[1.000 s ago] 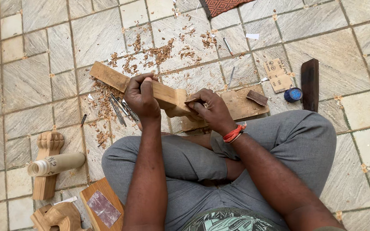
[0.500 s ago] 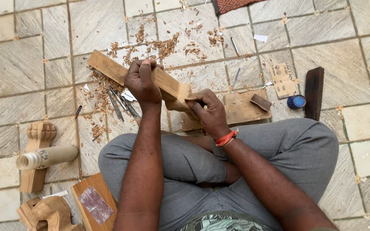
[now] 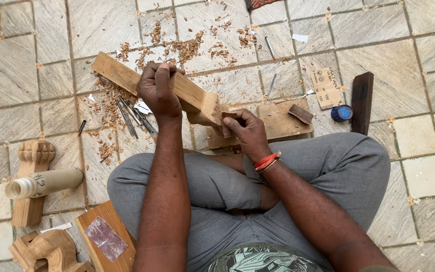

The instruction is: The person sits on the floor and carves a wooden piece using a chisel and sandpaper. They smooth the surface, inspect the shape, and then use a paper template to trace a design onto the wood with a pencil.

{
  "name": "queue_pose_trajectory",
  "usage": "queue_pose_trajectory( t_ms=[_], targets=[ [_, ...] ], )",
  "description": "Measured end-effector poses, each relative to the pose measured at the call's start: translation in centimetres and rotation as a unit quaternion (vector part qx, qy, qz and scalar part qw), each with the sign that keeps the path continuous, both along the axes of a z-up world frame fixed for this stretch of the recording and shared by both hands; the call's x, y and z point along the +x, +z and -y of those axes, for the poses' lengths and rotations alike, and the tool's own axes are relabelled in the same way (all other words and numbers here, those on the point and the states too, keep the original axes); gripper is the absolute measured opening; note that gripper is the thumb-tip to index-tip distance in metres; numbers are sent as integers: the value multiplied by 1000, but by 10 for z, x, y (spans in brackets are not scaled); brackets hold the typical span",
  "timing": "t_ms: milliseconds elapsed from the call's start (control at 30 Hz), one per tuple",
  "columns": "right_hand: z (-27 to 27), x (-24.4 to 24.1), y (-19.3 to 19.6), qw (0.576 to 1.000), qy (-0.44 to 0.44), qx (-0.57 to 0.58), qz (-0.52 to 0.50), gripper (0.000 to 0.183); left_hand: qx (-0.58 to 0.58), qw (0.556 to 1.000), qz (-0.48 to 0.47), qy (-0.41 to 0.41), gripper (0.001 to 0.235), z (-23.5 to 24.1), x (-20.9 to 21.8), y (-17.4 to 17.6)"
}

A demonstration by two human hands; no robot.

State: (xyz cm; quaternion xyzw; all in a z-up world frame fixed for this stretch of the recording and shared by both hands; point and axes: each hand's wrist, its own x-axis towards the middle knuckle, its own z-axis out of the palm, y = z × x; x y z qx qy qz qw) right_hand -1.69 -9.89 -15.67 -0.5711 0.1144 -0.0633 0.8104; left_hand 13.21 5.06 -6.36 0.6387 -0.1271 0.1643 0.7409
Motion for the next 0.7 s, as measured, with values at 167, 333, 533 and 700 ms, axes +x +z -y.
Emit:
queue_pose_trajectory(
  t_ms=[167,333,533,700],
  targets=[
    [-3,19,11,993,-40,-111,-1,5,4,1000,-5,5,23,4,10,8],
    [-6,18,20,969,-66,-204,123,8,33,999,9,3,25,0,-1,-2],
    [-3,15,22,983,-66,-139,95,9,15,999,17,25,24,5,7,6],
    [-3,16,18,993,-46,-89,61,13,2,1000,5,12,24,3,8,7]
  ],
)
